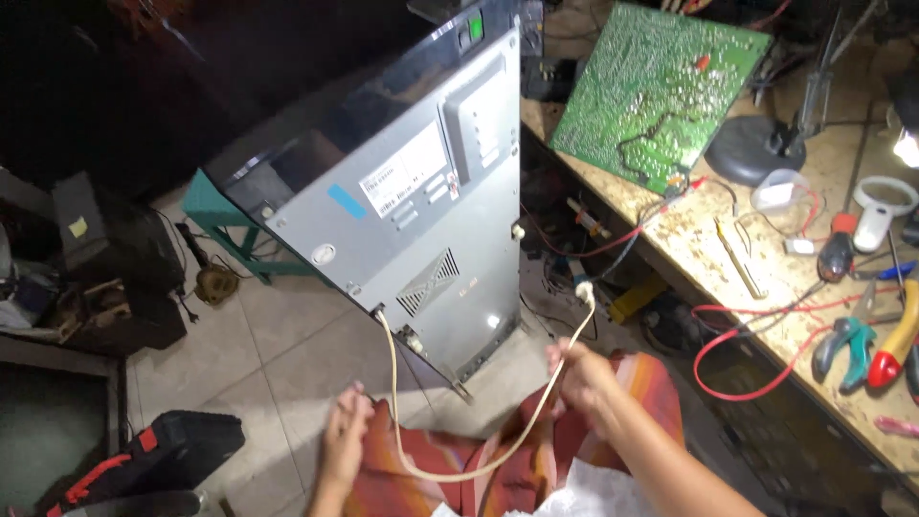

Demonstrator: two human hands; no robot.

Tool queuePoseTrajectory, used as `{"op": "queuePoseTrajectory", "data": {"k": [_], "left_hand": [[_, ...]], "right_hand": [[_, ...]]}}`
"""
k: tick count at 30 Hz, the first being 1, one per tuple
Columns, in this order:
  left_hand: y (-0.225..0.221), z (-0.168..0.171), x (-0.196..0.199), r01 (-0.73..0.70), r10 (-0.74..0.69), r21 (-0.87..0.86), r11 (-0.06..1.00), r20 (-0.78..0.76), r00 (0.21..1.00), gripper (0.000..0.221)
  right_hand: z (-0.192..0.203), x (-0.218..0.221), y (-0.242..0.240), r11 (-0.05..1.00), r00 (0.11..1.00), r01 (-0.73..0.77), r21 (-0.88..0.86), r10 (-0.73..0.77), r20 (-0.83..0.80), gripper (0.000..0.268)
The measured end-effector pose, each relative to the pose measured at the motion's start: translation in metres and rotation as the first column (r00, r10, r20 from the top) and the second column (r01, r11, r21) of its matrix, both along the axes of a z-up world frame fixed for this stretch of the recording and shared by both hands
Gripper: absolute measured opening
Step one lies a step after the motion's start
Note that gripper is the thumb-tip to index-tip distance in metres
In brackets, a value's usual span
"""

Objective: Troubleshooting and testing a water dispenser, including inspecting internal wiring and verifying water flow into a glass.

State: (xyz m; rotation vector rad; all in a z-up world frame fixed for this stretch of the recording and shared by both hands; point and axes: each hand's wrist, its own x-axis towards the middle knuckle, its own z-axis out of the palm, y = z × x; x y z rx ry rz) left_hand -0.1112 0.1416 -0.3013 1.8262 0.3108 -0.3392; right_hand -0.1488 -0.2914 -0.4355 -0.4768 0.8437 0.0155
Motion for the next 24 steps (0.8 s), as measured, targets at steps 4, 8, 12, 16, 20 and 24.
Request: {"op": "queuePoseTrajectory", "data": {"k": [4,8,12,16,20,24], "left_hand": [[0.012,0.096,0.091,-0.045,-0.029,0.193,0.98,0.363,0.932,0.054],[0.009,0.215,0.19,0.046,0.12,-0.261,0.964,0.585,0.802,0.035],[-0.018,0.306,0.262,0.149,0.075,-0.312,0.938,0.605,0.793,0.09],[-0.028,0.333,0.316,0.186,0.117,-0.432,0.883,0.585,0.802,0.06],[-0.033,0.337,0.331,0.058,0.158,-0.435,0.899,0.444,0.882,0.059],[-0.032,0.317,0.353,-0.043,0.292,-0.448,0.893,0.502,0.814,0.075]], "right_hand": [[0.113,-0.015,0.046,0.993,0.981,-0.119,0.026,0.114,0.155,0.018],[0.216,0.003,0.079,0.978,0.935,-0.181,0.1,0.139,0.326,0.016],[0.276,0.015,0.11,0.952,0.863,-0.305,0.033,0.261,0.433,0.025],[0.31,0.058,0.111,0.88,0.795,-0.155,-0.449,0.381,0.473,0.072],[0.397,0.113,0.087,0.385,0.81,0.14,-0.912,0.485,0.329,0.092],[0.4,0.142,0.091,0.467,0.754,0.289,-0.836,0.426,0.499,0.063]]}}
